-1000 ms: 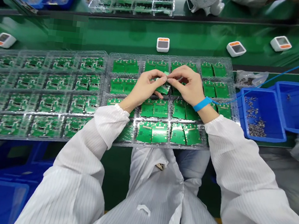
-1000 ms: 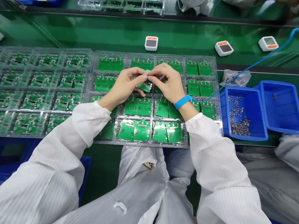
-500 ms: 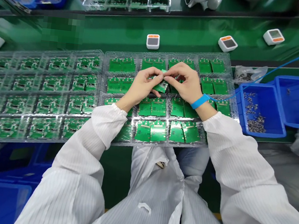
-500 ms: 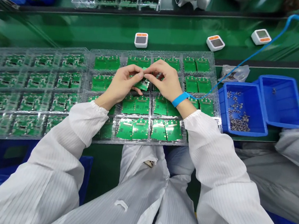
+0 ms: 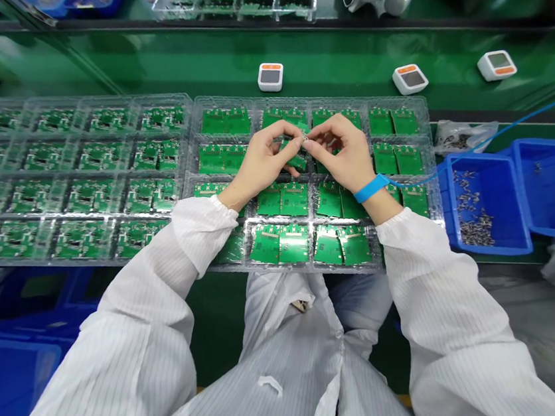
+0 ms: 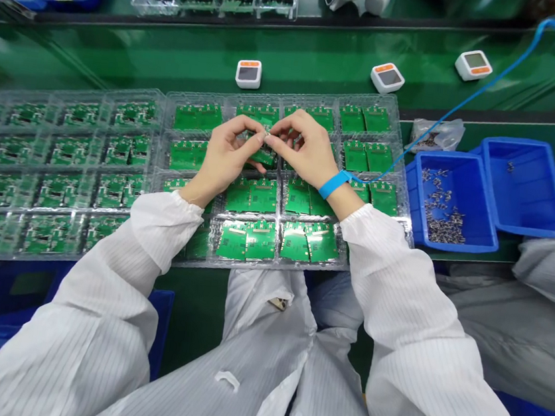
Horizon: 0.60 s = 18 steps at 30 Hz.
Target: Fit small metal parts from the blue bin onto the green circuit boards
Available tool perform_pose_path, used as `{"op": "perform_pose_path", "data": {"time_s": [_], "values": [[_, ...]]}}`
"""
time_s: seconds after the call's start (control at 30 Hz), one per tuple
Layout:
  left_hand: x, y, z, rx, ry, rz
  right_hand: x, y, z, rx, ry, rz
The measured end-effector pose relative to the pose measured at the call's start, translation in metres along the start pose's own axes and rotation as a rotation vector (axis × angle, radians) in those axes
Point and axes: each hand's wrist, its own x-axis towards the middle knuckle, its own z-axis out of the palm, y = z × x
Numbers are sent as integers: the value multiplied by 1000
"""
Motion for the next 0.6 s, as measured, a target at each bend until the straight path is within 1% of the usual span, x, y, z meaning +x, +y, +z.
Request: {"op": "perform_pose_path", "data": {"time_s": [0.17, 0.33, 0.6], "values": [[-3, 2, 2, 43, 12, 32, 0, -1, 1, 6, 6, 9], [-4, 0, 2, 118, 10, 36, 0, 2, 1, -2, -11, 6], [-3, 0, 2, 139, 14, 27, 1, 3, 1, 27, -20, 23]]}}
